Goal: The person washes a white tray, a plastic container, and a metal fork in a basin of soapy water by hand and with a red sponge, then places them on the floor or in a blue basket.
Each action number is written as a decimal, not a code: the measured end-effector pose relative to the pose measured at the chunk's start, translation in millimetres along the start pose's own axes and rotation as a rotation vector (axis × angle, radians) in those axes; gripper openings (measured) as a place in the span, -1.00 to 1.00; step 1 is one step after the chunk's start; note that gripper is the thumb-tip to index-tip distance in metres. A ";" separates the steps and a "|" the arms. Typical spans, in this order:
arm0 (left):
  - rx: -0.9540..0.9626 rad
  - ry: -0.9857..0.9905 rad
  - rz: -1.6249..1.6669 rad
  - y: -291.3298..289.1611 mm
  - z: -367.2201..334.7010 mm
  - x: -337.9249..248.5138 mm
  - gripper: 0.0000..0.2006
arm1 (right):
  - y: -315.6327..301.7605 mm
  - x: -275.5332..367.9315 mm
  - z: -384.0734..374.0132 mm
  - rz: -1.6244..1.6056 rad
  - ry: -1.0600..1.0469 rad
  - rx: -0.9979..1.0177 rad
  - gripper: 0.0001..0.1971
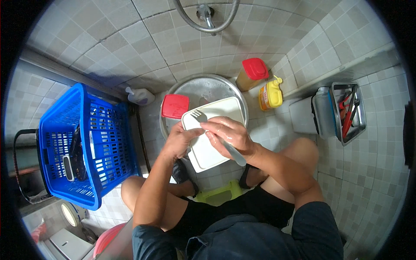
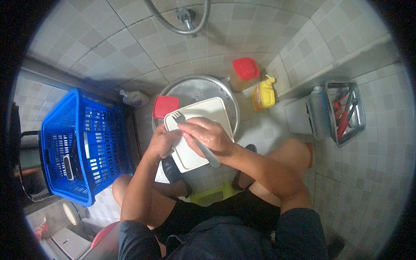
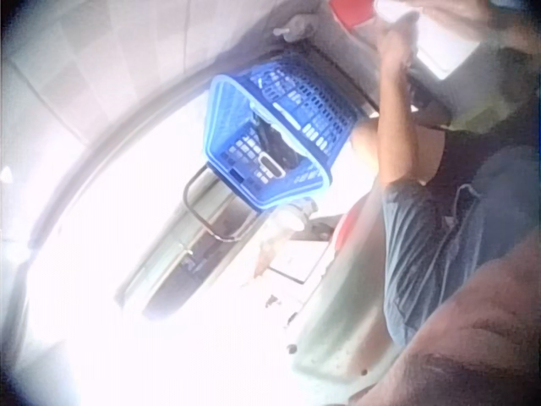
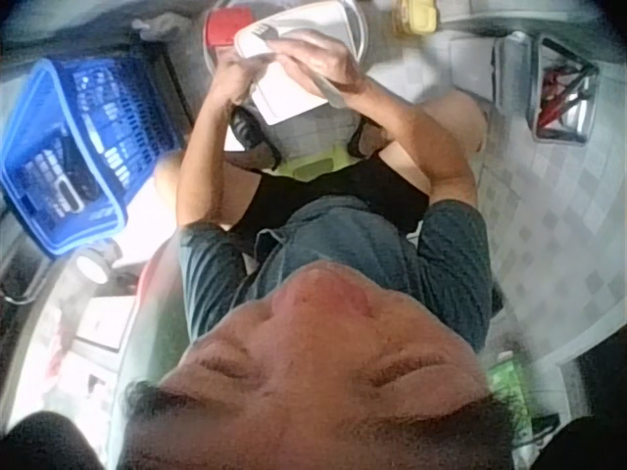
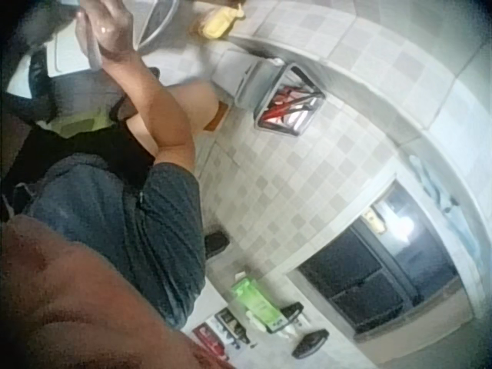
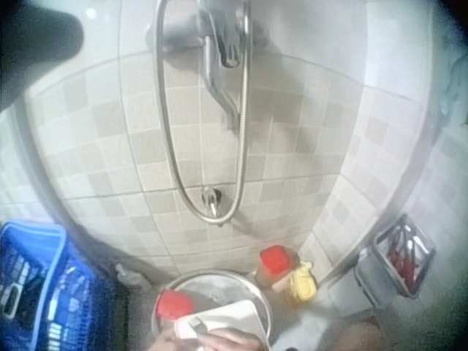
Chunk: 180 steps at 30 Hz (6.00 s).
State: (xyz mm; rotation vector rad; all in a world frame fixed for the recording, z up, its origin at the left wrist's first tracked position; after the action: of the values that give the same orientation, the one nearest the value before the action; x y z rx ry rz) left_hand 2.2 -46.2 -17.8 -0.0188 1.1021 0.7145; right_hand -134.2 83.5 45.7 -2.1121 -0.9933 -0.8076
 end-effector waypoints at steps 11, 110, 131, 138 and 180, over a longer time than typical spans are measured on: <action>0.005 0.065 -0.036 -7.7 -4.4 13.4 -0.74 | 15.0 -5.9 2.4 0.064 -0.036 0.033 -0.66; -0.368 0.237 0.170 -26.3 -5.2 -27.7 -0.59 | -72.9 -59.9 -4.1 0.156 0.290 0.233 -0.97; -0.472 0.248 0.208 -41.7 -10.1 -34.5 -0.50 | -82.5 -28.4 -16.6 -0.129 0.282 0.386 -0.86; -0.434 0.235 0.238 -41.3 -10.6 -33.4 -0.49 | -74.1 -37.2 -2.1 -0.130 0.516 0.240 -0.88; -0.528 0.305 0.321 -36.2 -15.3 -21.3 -0.54 | -10.7 -25.9 29.6 -0.916 1.069 -0.213 -0.81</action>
State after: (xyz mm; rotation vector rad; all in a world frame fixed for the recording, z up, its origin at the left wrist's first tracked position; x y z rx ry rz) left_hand 3.8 -90.9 -19.4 -0.4196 1.1893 1.3105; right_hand -149.1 100.9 11.9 -0.9161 -1.1984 -2.2192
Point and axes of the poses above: each hand's wrist, its own z-axis away from the middle knuckle, its own y-axis out of the palm, x = y × z, the point moved 2 cm from there along -z, towards the middle knuckle, and after that the axes turned 10 degrees about -z, right-handed, at the moved point
